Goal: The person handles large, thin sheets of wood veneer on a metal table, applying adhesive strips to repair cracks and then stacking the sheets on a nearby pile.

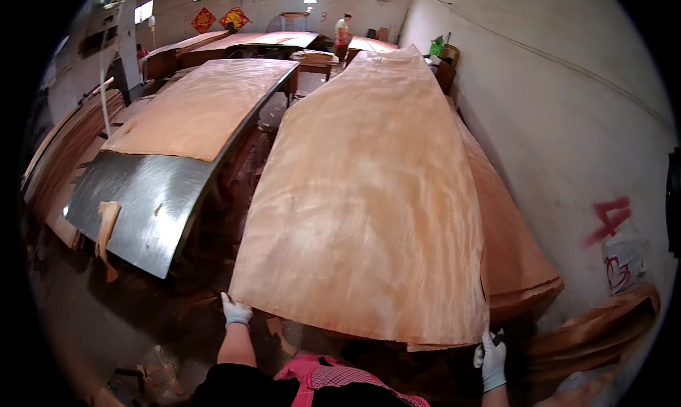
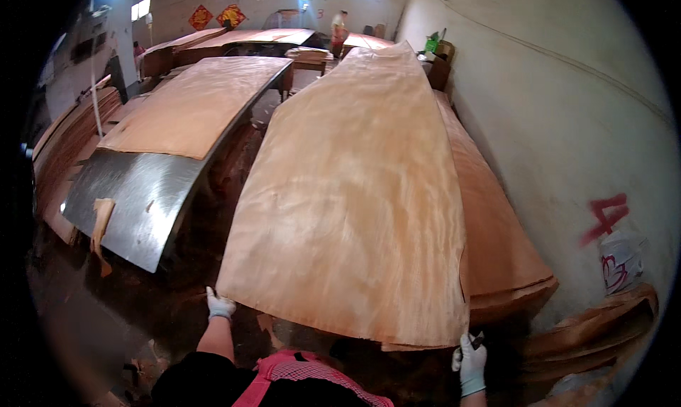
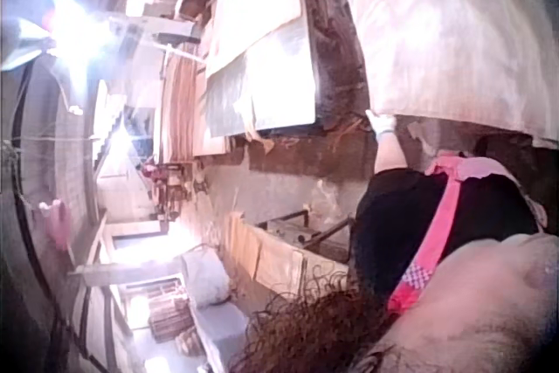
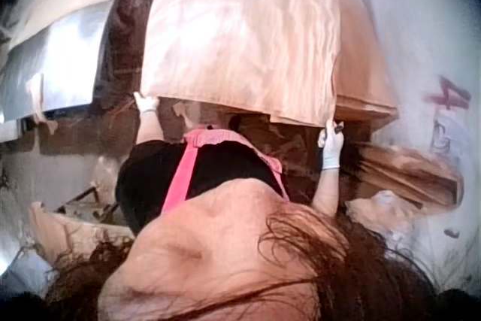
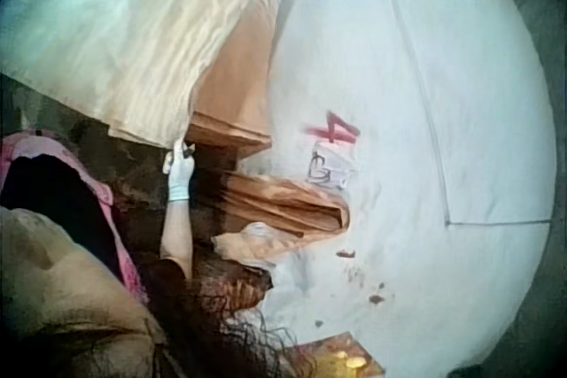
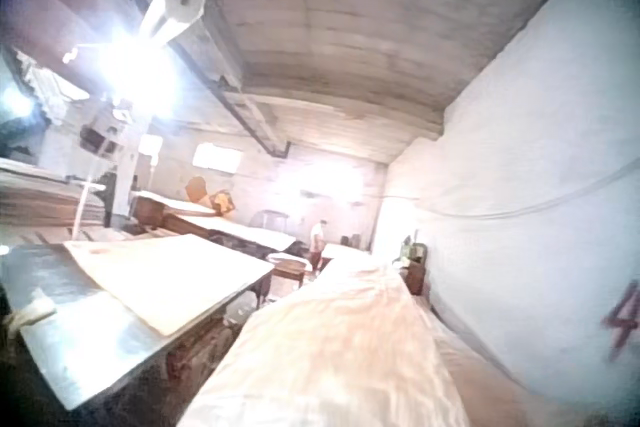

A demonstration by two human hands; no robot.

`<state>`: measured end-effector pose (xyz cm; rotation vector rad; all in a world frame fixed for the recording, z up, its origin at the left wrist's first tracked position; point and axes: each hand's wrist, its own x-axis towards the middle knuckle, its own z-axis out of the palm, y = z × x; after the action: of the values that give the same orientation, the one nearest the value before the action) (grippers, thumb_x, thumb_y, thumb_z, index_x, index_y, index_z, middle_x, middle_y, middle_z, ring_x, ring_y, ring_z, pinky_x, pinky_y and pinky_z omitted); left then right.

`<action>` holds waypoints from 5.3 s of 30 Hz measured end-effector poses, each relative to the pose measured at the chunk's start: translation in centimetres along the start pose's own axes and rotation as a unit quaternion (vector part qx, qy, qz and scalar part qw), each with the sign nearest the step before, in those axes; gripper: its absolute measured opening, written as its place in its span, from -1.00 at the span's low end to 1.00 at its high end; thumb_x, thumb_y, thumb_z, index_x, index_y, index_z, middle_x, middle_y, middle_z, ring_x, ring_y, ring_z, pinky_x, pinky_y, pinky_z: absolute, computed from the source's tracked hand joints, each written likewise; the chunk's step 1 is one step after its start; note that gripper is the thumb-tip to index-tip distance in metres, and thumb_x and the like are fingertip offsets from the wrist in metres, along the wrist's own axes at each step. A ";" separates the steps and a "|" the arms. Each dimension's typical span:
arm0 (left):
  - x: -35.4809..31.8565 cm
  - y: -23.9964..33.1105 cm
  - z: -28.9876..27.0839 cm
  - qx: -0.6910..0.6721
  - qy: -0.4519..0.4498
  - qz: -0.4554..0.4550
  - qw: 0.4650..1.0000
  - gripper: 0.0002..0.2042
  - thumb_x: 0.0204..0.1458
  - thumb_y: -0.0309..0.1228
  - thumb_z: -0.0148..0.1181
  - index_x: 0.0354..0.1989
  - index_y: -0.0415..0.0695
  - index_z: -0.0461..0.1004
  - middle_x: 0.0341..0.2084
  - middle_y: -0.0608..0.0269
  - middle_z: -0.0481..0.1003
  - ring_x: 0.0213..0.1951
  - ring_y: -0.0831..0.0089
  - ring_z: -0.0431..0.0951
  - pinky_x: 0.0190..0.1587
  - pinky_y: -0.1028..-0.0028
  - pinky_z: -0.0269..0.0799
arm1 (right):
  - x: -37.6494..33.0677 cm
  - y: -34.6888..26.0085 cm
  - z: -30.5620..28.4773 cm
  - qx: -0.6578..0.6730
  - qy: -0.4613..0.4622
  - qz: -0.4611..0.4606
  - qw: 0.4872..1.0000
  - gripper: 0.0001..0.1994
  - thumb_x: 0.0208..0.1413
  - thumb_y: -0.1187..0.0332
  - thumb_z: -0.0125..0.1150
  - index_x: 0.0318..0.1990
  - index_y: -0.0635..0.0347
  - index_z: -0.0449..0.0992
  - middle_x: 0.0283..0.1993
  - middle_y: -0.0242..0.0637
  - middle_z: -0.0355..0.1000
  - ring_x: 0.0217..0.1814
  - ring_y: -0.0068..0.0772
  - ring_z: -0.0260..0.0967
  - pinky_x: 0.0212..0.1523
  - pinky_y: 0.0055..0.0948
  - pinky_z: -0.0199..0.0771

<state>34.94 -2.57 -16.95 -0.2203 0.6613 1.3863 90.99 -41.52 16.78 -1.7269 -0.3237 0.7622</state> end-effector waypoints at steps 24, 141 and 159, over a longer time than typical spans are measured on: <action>-16.0 -41.3 15.0 0.093 -0.040 -0.001 0.995 -0.87 0.26 -0.30 0.09 -0.12 0.00 0.49 -0.21 0.52 0.55 -0.15 0.59 0.53 -0.08 0.48 0.47 | 38.8 -13.3 -39.6 -0.227 0.092 -0.112 0.963 -0.69 0.21 0.23 0.22 0.01 0.19 0.55 -0.74 -0.40 0.28 -0.85 -0.56 0.15 -0.84 -0.46 0.14; -19.1 -61.8 18.5 0.953 0.077 0.144 0.256 -0.15 0.10 0.20 -0.10 0.43 -0.17 0.01 0.46 -0.15 -0.24 0.49 -0.03 -0.37 0.44 0.01 -0.56 | 56.9 -4.6 -37.2 -0.114 -0.014 0.034 0.993 -0.66 0.29 -0.02 0.03 -0.20 0.08 0.43 -0.67 -0.44 0.18 -0.77 -0.54 0.14 -0.78 -0.49 0.19; -31.7 -37.1 12.4 0.682 -0.020 0.226 0.695 -0.49 0.18 -0.16 0.07 0.20 -0.27 0.35 -0.03 -0.03 0.51 0.01 0.17 0.50 0.08 0.34 0.39 | 26.2 1.9 10.6 -0.023 -0.274 0.051 0.960 -0.60 0.30 -0.05 0.00 -0.13 0.14 0.41 -0.65 -0.46 0.14 -0.76 -0.60 0.05 -0.78 -0.52 0.07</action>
<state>72.75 -29.95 1.90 1.2422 1.6047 0.9854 103.51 -18.87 5.22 -1.5582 -0.6349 1.3198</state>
